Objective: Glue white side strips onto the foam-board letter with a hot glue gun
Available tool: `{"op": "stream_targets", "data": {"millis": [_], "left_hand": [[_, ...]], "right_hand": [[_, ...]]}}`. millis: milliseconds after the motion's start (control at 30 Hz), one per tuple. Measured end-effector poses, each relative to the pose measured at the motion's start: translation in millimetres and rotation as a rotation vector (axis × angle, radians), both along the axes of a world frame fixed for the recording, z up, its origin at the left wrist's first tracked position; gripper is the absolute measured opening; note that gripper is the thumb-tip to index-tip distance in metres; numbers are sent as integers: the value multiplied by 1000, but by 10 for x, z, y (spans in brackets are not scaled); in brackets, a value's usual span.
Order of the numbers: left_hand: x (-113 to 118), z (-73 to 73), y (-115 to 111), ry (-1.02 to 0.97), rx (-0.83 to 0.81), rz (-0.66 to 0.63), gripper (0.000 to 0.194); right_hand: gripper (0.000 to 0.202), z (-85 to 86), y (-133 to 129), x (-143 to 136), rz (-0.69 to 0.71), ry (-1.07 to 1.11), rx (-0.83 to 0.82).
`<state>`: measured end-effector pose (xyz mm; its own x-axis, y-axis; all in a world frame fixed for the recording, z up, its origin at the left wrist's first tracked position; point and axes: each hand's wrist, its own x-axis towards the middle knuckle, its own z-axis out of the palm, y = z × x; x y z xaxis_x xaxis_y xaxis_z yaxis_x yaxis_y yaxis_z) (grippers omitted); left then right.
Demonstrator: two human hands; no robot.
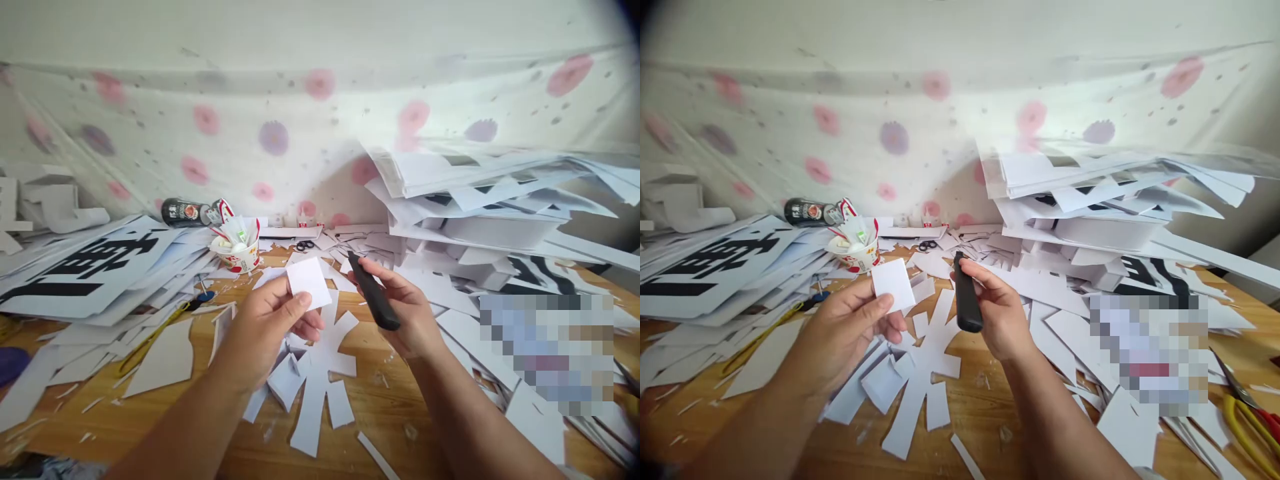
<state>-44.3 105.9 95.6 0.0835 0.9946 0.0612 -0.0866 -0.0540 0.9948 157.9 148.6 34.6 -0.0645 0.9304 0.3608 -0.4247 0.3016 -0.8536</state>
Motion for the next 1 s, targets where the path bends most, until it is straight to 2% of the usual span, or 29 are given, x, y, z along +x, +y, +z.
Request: {"op": "stream_targets", "data": {"millis": [133,233,367,467,567,633,733,833,900,1000], "left_hand": [[230,-104,-76,-214,-66,90,25],[417,-185,-71,-288,-55,123,23],[637,-260,-30,-372,-64,98,29],[743,-321,17,-480,-109,59,33],[777,-398,69,-569,-150,29,36],[764,-444,96,-600,-164,15,37],[724,-480,105,-619,-174,-9,36],[698,-473,65,-603,-193,-49,34],[694,-456,19,-586,-205,-68,34],[698,-439,-42,-594,-236,-83,34]], "right_hand": [[17,44,-45,22,114,187,-25],[20,108,-102,3,108,129,-40],[38,177,-131,71,27,28,-3],[43,181,-126,212,81,-5,14],[51,113,-120,321,125,-139,46],[50,43,-127,334,58,-270,109],[40,-38,-149,288,-89,-585,246],[20,-74,-161,239,-206,-845,353],[12,-88,-161,226,-241,-919,390],[11,-104,-169,224,-268,-979,449]]}}
